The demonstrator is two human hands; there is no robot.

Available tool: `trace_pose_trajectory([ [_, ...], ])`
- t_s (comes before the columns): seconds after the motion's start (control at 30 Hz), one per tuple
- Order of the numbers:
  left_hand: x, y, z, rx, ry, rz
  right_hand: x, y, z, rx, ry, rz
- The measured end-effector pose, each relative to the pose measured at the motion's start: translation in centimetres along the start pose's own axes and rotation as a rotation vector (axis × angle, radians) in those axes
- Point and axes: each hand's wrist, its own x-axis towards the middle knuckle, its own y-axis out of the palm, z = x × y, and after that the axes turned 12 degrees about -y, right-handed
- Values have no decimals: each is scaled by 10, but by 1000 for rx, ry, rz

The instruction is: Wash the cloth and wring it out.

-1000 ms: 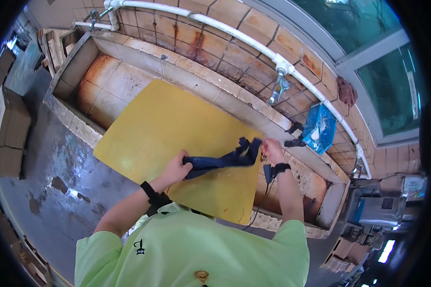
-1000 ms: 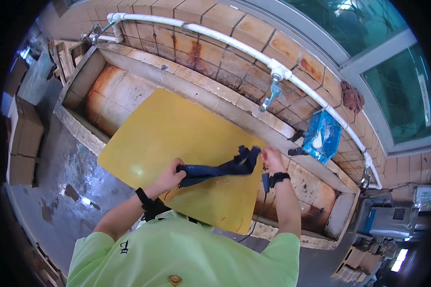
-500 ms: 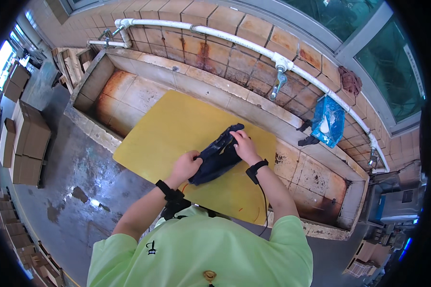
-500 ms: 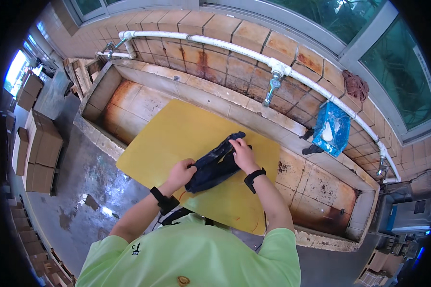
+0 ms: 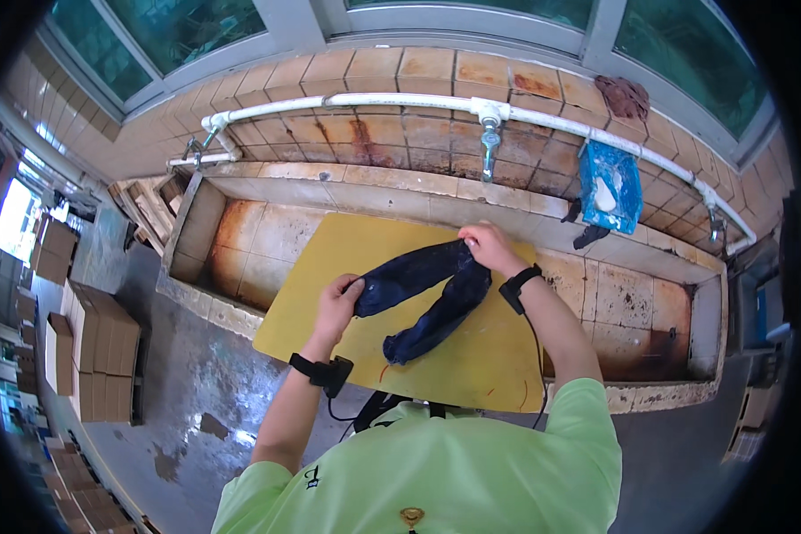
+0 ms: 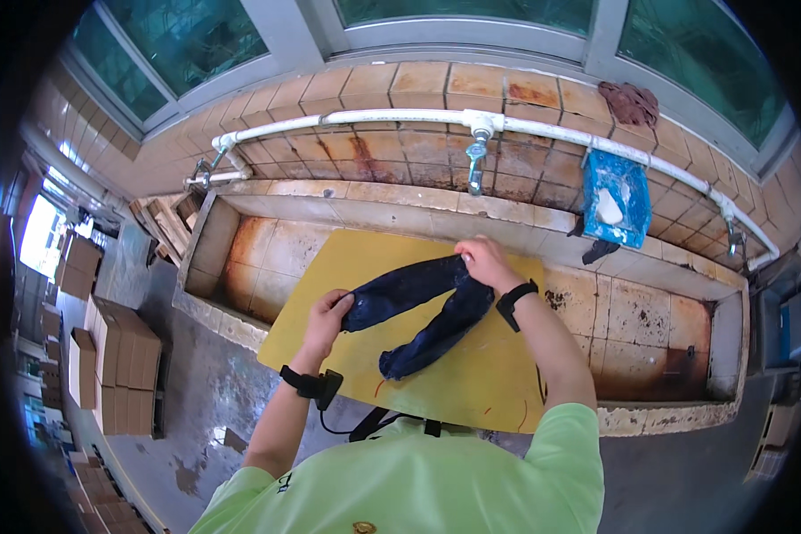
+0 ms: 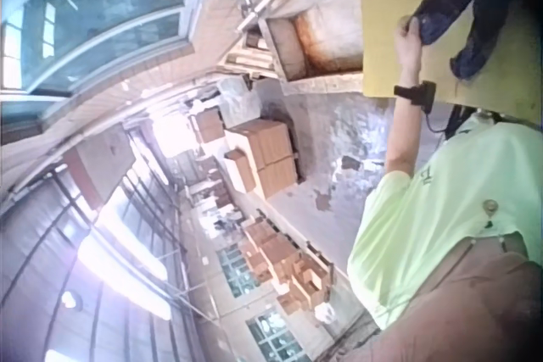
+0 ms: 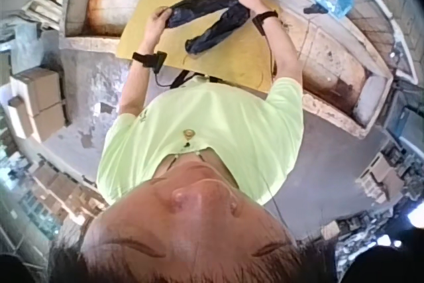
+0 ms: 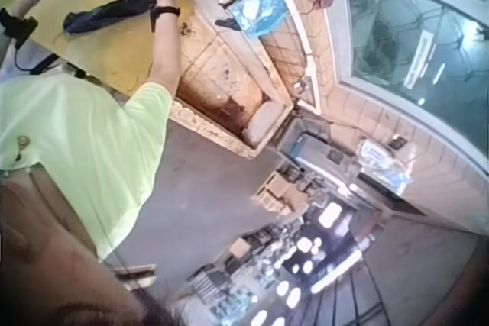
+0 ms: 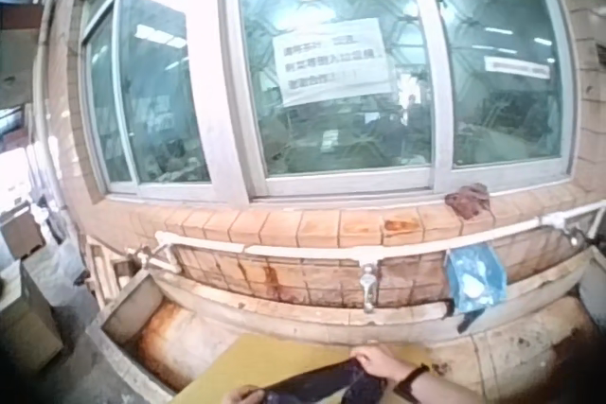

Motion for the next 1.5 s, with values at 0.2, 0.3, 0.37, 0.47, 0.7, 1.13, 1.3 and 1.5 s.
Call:
trace_pose_trajectory([
  [0.2,5,-8,-6,294,258,-146,9,-49,10,-163,-114,60],
  [0.3,1,1,-15,366,571,-265,10,-68,26,-212,-165,-56],
  [0.37,-18,15,-32,627,755,-256,-2,-81,32,-332,-169,-96],
  [0.47,-34,29,12,894,888,-77,-55,-64,16,-532,23,378],
  [0.7,-77,70,62,1309,642,155,-28,-145,64,-453,231,-187],
  [1.13,-57,78,85,1156,685,228,-31,-244,-74,-771,546,149],
  [1.3,-55,67,82,850,659,185,-18,-231,-83,-783,615,94],
  [1.5,-58,51,95,779,422,-17,-32,-240,-54,-646,430,-813],
])
